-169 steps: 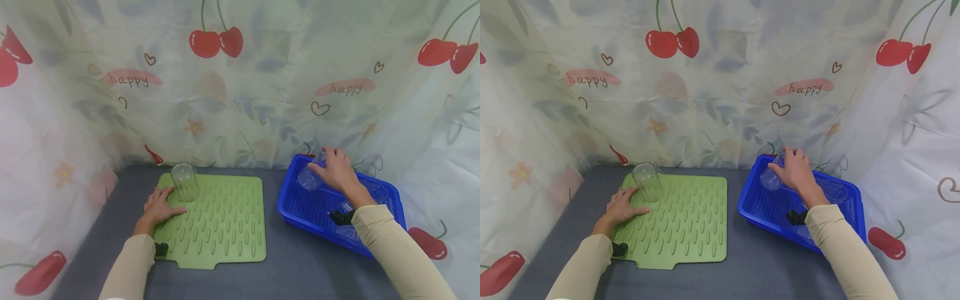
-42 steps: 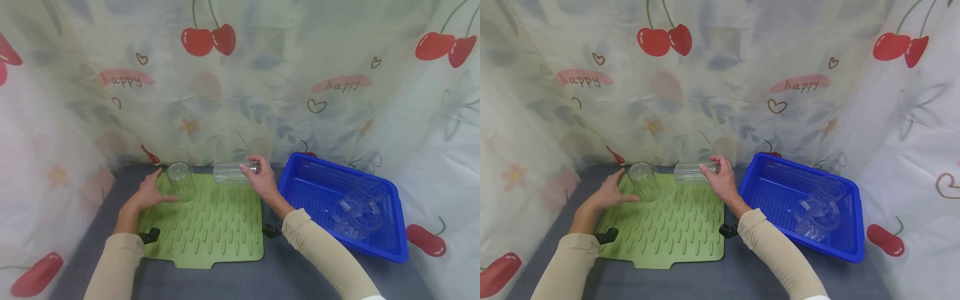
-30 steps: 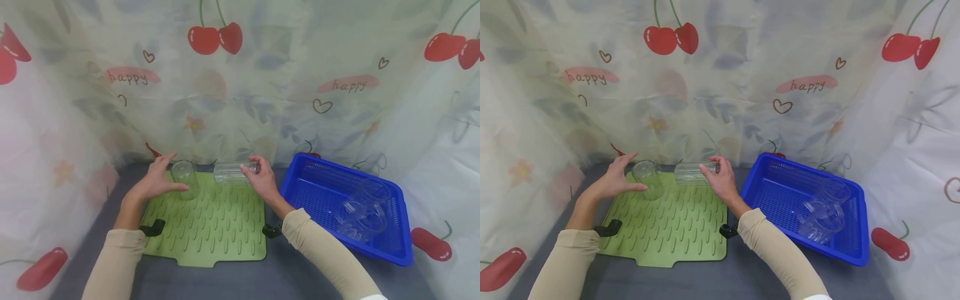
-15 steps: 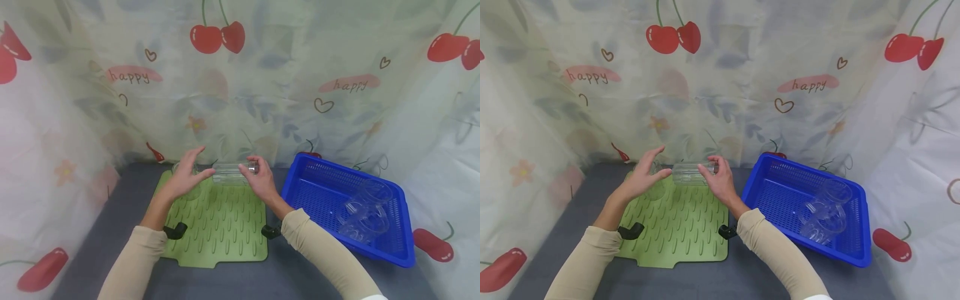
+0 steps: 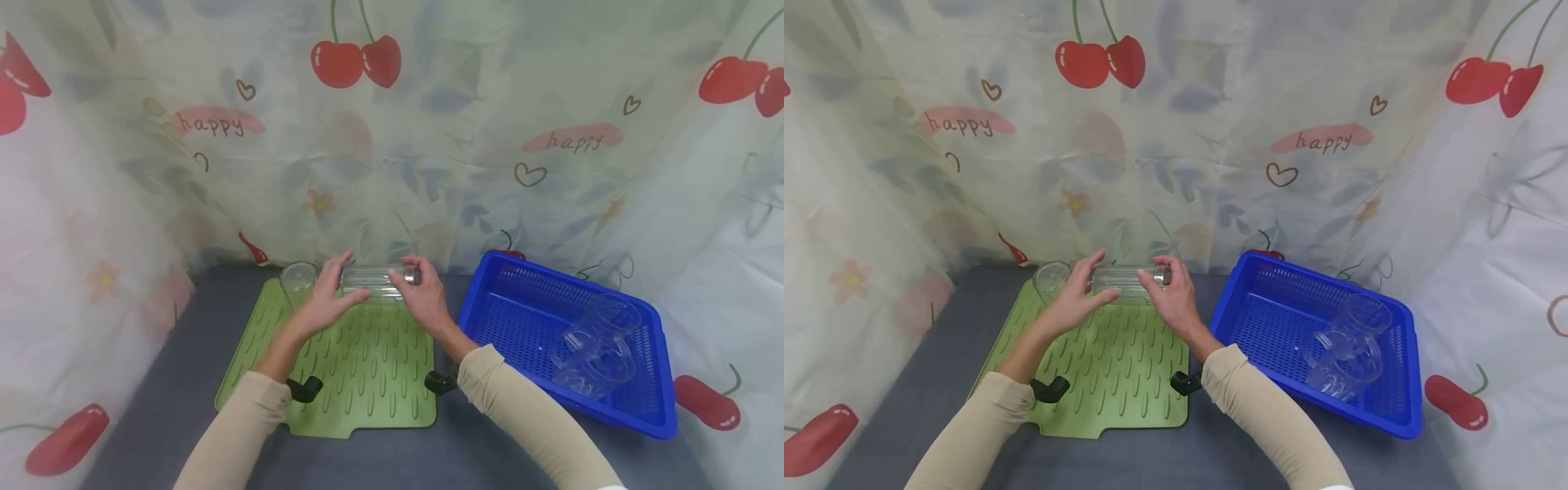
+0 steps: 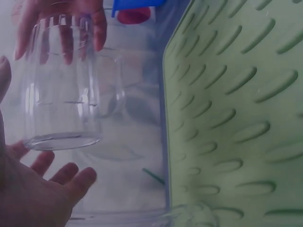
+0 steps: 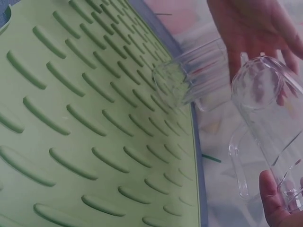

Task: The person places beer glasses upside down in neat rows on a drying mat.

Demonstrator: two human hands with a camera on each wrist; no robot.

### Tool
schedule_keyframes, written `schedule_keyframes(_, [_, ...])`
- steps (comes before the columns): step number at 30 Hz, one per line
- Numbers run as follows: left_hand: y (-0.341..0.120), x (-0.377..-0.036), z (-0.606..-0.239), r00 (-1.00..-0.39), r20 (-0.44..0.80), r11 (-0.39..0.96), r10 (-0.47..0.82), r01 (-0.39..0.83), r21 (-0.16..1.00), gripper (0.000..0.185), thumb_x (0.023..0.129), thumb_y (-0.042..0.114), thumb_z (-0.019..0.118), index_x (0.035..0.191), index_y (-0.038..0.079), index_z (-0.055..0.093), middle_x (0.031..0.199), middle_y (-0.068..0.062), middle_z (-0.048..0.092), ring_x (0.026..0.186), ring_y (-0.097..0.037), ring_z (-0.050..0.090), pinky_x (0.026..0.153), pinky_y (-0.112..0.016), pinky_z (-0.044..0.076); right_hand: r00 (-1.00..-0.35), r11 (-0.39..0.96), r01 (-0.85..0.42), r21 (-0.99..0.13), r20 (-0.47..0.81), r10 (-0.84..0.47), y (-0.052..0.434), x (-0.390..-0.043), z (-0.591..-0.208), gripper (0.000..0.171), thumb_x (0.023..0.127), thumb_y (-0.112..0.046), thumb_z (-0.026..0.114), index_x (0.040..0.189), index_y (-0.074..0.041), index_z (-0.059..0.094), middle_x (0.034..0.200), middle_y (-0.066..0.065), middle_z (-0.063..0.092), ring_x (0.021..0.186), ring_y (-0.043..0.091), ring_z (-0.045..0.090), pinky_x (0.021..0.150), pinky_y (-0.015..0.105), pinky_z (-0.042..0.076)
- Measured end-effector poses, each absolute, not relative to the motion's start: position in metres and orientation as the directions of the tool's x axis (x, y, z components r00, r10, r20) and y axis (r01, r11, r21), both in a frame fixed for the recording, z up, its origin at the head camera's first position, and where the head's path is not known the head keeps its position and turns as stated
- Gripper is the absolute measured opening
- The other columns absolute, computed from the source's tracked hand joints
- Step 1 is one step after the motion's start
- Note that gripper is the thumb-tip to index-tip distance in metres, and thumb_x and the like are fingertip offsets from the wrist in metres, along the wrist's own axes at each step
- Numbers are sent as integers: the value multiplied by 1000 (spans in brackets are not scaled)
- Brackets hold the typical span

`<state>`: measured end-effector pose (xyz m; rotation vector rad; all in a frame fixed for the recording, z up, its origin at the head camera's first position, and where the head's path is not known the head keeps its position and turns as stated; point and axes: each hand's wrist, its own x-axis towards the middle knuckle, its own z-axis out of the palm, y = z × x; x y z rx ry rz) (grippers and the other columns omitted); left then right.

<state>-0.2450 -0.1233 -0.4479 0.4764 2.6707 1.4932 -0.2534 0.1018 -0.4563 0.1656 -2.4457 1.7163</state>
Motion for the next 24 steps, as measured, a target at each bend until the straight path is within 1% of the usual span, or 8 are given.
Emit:
schedule_keyframes(7, [-117,-247,-455,-967,46,410,250,149,900,89,99,55,59,166,28,8,173,-9,13,159,-38,14,124,-67,18,-981,306,-184,-934,191,-5,102,-251,-455,47,95,-48,69,132,-19,59,136,9,59,116,27,61,98,45,52])
schedule_keyframes(9, [-114,-248,-456,-969,27,369,247,120,922,85,101,54,57,165,27,9,173,-9,12,158,-40,16,122,-66,25,-980,295,-187,-937,197,4,102,-252,-455,46,96,-47,69,132,-19,59,135,9,60,115,26,61,97,44,52])
schedule_keyframes(11, [-112,-249,-457,-970,14,315,242,92,945,80,103,52,54,165,27,11,173,-11,11,155,-43,24,117,-64,35,-979,286,-194,-938,205,9,102,-252,-456,46,96,-46,68,132,-18,59,133,8,60,113,26,62,95,42,53])
schedule_keyframes(14, [-108,-249,-458,-974,3,226,225,56,972,73,105,48,52,164,28,14,171,-16,11,147,-46,38,107,-58,50,-976,272,-207,-940,217,6,100,-252,-457,47,97,-45,68,133,-15,58,133,10,60,110,26,63,91,40,55])
schedule_keyframes(16, [-107,-250,-459,-976,5,174,219,44,984,71,106,45,52,164,27,15,169,-20,14,141,-48,45,105,-56,52,-975,260,-212,-942,221,5,99,-252,-457,48,97,-44,68,134,-14,58,133,12,60,109,27,63,89,38,56])
schedule_keyframes(19, [-105,-250,-459,-977,14,127,212,41,991,69,106,43,53,163,26,17,167,-22,17,138,-49,49,103,-56,53,-975,232,-214,-949,223,13,97,-251,-458,47,97,-41,69,134,-12,58,132,13,60,107,29,64,84,35,57])
schedule_keyframes(21, [-104,-251,-459,-977,24,112,211,49,993,70,105,43,54,163,26,18,167,-22,17,136,-49,50,101,-55,55,-976,215,-211,-954,219,13,97,-251,-459,45,98,-39,69,133,-13,58,129,11,60,105,29,64,81,33,58])
schedule_keyframes(24, [-104,-251,-460,-978,43,114,205,67,991,72,103,43,57,162,27,19,163,-25,24,133,-50,53,99,-55,56,-976,193,-213,-958,218,4,96,-251,-459,43,98,-36,69,132,-13,58,126,11,61,103,30,65,76,32,59])
